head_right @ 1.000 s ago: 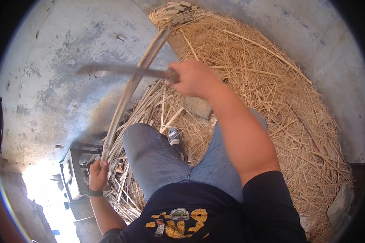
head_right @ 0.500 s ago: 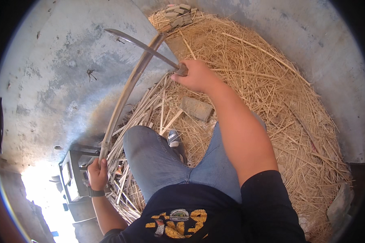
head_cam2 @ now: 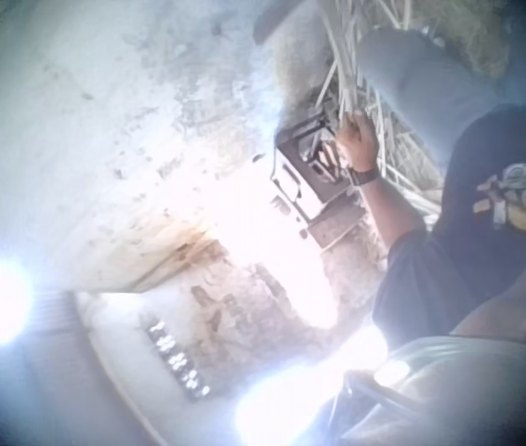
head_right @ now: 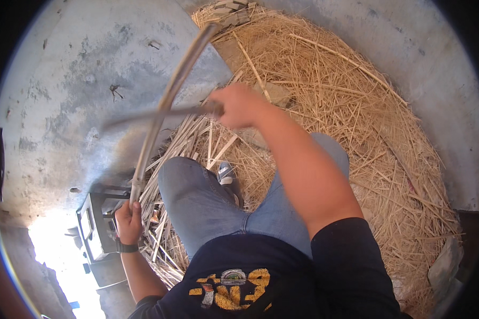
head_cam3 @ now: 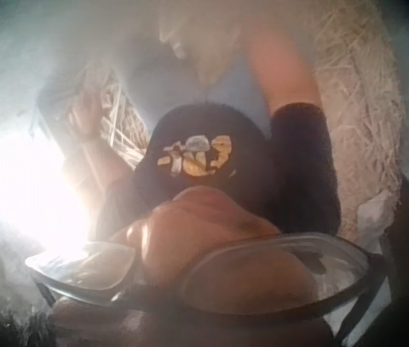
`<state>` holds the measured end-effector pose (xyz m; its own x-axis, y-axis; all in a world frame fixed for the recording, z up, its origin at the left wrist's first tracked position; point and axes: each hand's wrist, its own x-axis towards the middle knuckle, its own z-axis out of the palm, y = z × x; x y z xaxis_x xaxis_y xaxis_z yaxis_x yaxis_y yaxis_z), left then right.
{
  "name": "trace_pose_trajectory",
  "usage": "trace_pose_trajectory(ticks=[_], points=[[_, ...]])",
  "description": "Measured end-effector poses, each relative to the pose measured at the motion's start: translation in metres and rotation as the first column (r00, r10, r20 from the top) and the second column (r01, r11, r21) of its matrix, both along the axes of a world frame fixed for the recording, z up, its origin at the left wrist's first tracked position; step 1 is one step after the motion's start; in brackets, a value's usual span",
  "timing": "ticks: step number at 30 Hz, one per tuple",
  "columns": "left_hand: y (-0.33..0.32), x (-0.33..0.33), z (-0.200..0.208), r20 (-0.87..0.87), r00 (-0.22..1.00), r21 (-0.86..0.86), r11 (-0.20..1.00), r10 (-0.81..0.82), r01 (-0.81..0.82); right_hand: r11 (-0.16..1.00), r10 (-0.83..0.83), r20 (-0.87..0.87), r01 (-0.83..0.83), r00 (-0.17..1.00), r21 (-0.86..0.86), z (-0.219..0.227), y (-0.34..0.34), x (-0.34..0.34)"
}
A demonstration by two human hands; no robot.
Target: The person sits on a straw-covered floor and uses a curved blade to split long bamboo poles into thin strips. They hold the pole with one hand and repeatedly strike it with the blade to separate the fibers, accumulating a pile of split bamboo strips.
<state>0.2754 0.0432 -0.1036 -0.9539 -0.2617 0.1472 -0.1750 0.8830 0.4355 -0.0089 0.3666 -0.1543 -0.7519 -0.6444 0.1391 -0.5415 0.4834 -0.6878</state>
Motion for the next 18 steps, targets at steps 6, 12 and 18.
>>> trace_pose_trajectory(ticks=[6, 12, 18], points=[[-0.005, -0.011, 0.006, 0.061, 0.998, -0.053, 0.998, 0.034, -0.031, 0.984, -0.162, 0.107, 0.169, 0.981, -0.058, -0.006, -0.001, -0.004], [0.01, -0.014, 0.009, 0.103, 0.993, 0.027, 0.997, 0.063, -0.067, 0.995, -0.048, 0.035, 0.051, 0.998, -0.089, -0.017, -0.008, -0.009], [-0.015, 0.006, 0.024, 0.176, 0.974, -0.023, 0.99, 0.142, -0.14, 0.703, -0.541, 0.541, 0.699, 0.644, -0.129, -0.041, 0.042, -0.064]])
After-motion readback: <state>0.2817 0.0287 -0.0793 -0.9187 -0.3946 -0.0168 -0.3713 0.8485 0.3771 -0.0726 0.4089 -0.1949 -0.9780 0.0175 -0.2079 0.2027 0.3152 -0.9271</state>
